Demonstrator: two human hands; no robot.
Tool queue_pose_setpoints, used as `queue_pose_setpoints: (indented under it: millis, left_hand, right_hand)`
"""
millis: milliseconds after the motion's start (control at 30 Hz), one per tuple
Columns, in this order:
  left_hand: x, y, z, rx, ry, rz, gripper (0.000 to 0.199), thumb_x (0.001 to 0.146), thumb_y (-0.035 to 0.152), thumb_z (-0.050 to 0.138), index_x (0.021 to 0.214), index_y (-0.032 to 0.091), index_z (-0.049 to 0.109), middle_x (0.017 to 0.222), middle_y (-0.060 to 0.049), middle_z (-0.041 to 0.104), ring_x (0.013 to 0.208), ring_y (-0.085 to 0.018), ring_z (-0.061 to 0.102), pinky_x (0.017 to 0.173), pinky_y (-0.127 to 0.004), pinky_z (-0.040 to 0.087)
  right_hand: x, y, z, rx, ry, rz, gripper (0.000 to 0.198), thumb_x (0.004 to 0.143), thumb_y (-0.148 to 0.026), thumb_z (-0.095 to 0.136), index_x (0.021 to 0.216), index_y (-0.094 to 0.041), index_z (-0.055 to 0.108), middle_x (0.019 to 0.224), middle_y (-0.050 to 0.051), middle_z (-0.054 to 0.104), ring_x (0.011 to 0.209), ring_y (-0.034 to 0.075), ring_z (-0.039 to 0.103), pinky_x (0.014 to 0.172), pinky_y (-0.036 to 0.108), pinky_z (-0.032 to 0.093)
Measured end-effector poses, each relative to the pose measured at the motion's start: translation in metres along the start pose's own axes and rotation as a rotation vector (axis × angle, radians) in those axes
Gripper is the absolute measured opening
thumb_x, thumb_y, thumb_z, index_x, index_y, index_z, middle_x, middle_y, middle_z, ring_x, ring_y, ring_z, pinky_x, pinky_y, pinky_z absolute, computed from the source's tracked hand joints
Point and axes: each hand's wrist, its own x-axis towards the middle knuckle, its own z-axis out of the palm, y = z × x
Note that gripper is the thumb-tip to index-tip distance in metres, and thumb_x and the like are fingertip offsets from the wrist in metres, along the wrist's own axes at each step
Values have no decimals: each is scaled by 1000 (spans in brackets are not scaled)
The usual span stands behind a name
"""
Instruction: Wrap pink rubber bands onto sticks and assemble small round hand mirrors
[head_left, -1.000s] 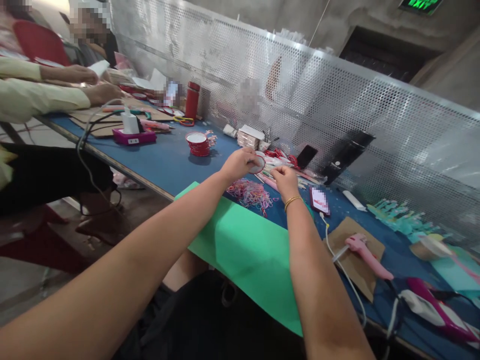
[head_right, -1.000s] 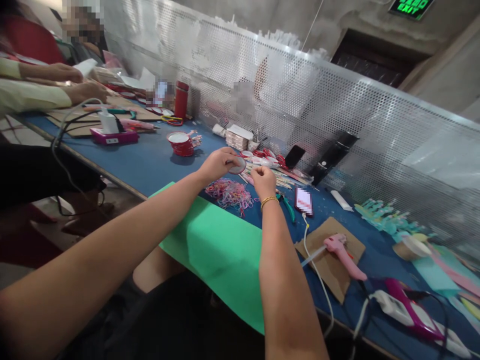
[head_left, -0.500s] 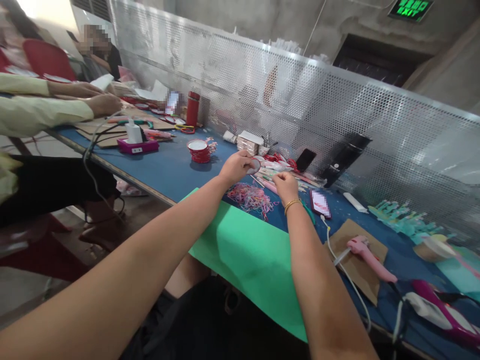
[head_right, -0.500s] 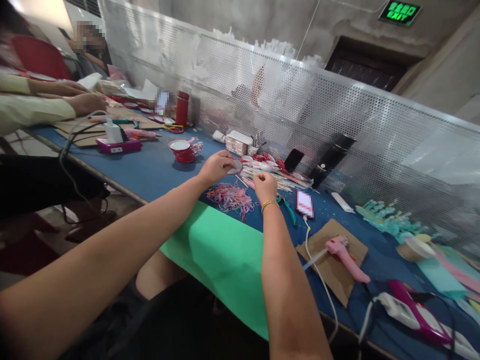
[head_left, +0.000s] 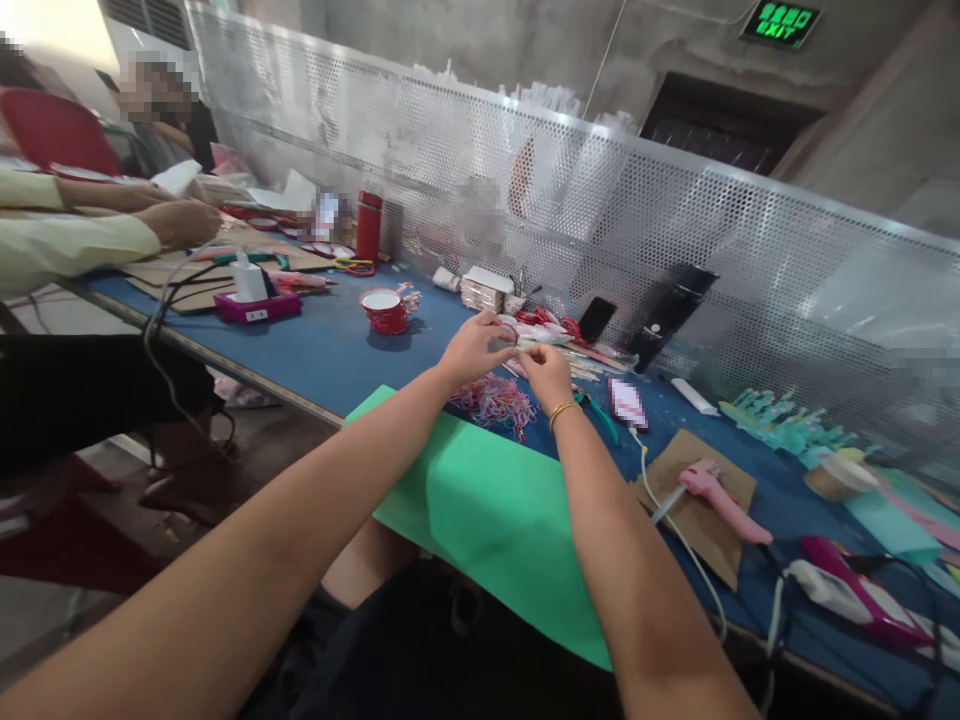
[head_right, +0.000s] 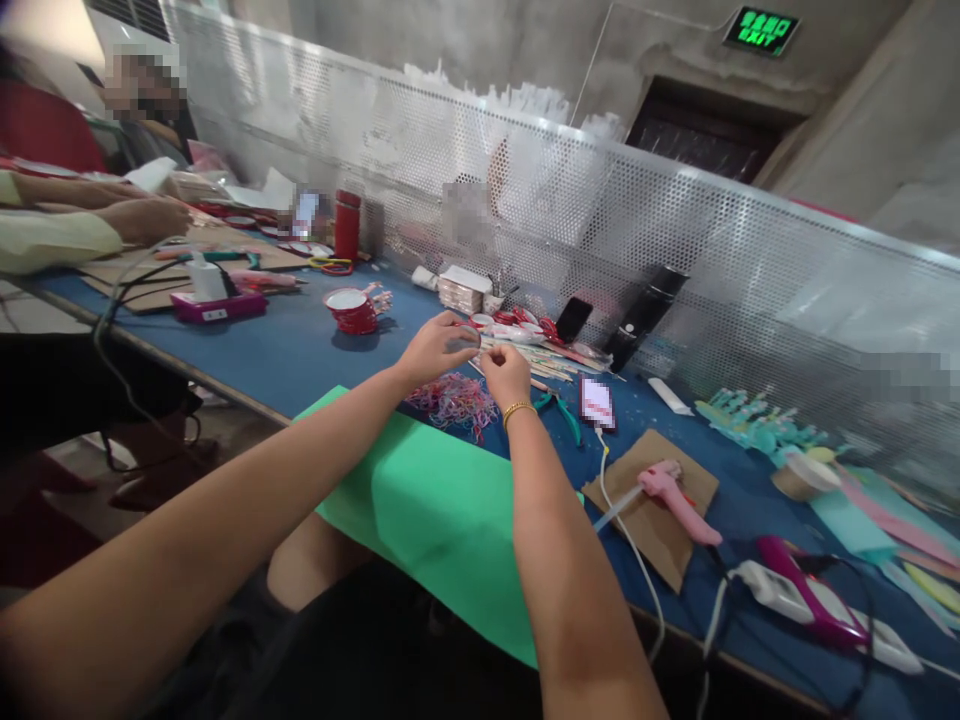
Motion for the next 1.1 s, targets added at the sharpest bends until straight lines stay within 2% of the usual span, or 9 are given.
queue_pose_setpoints:
  millis: [133,233,367,533,733,867,1000,1100]
  left_hand:
    - [2,2,1,-30,7,31,14,79,24,63,79,18,76,89,-6,65,86,-17,60,83,-30,48]
    - [2,2,-2,-48,31,9,16,78,20,60,70,18,74,84,-5,65,80,-15,59,77,-28,47]
    - [1,4,-7,-75,56,15,19,81,26,59,76,18,75,86,-6,66,83,-16,60,79,-29,47]
    - [-1,6,-6,-93,11,45,22,84,30,58,84,18,76,89,-6,66,86,-17,61,81,-29,48]
    - [-1,5,-3,-77,33,17,16,77,21,60,69,18,74,82,-5,66,79,-15,60,74,-27,47]
    - [-3,6,-6,-74,51,-95,14,71,17,61,69,18,75,82,-4,67,79,-15,60,71,-26,45]
    - [-4,2,-9,-65,85,-233,16,72,19,60,70,19,75,84,-4,67,80,-15,60,72,-26,45]
    - [-4,-2,-8,-99,89,-256,15,73,21,60,70,18,75,84,-4,66,80,-15,60,73,-27,45]
  right_hand:
    - [-2,-5,0,47,19,25,16,70,-36,57,68,-20,60,65,-1,62,64,15,56,65,27,43]
    - [-2,-8,-2,32,68,43,16,71,-35,55,66,-21,59,63,-2,60,63,15,55,64,26,42]
    - [-2,-11,-6,50,89,69,16,71,-35,54,68,-20,59,64,-2,61,64,15,54,63,26,42]
    - [-3,-11,-5,47,98,52,15,70,-35,56,65,-21,58,62,-2,60,62,15,53,63,26,41]
    - [-4,-11,-1,90,80,36,17,69,-36,56,65,-20,60,64,-1,61,63,15,53,66,28,42]
    - [-7,-20,-1,193,-11,-44,14,66,-33,58,65,-19,61,69,0,62,68,16,54,70,29,43]
    - [-16,-40,-7,424,-256,-91,12,66,-30,58,60,-19,60,70,1,64,72,16,57,74,30,44]
    - [-24,-54,-11,543,-389,-163,15,69,-28,59,58,-19,62,66,1,63,80,18,61,79,30,46]
